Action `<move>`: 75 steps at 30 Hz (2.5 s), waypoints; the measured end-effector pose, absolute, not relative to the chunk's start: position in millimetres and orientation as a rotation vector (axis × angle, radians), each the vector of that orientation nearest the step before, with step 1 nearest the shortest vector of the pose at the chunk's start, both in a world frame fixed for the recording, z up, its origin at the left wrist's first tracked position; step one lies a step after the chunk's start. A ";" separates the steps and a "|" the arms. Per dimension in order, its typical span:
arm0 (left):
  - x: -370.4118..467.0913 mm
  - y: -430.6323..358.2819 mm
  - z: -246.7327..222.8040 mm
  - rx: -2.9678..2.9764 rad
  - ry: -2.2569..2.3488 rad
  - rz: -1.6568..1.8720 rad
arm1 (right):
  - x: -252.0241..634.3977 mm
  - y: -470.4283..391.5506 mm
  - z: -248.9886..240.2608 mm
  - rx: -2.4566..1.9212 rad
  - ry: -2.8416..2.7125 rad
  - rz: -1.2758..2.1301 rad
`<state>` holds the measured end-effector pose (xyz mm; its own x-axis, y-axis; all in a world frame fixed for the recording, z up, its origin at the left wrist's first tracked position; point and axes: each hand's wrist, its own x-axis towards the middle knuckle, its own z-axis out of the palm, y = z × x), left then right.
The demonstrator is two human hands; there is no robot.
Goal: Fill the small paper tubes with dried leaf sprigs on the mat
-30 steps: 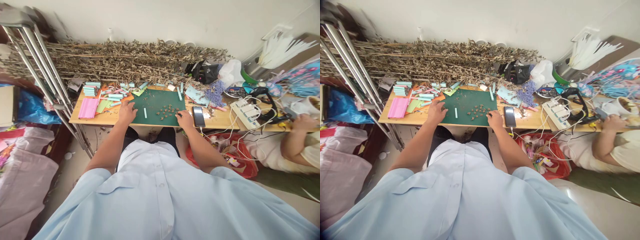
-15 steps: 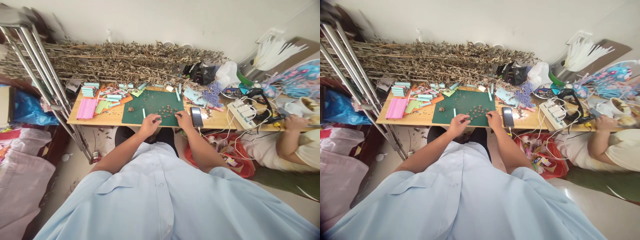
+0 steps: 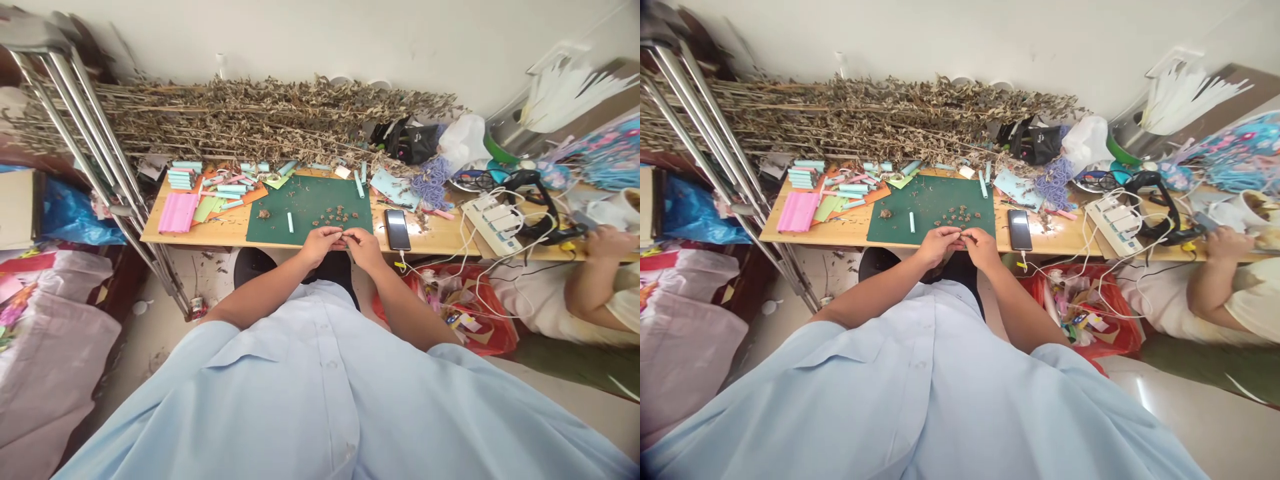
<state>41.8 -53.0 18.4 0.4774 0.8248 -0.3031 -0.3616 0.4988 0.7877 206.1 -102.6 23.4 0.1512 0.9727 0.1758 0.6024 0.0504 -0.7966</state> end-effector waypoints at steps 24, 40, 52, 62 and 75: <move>31.9 -61.5 23.7 0.632 0.802 0.808 | 192.1 -110.0 28.8 -1.525 -1.302 0.838; 28.8 -65.6 31.5 0.647 0.747 0.798 | 193.2 -114.4 39.5 -1.547 -1.438 0.672; 25.0 -65.1 31.1 0.622 0.730 0.739 | 199.0 -114.3 47.7 -1.493 -1.531 0.759; 24.6 -65.5 33.9 0.621 0.760 0.715 | 196.3 -118.9 50.0 -1.517 -1.599 0.610; 22.7 -65.7 41.4 0.543 0.737 0.691 | 182.9 -120.5 28.0 -1.407 -0.995 0.992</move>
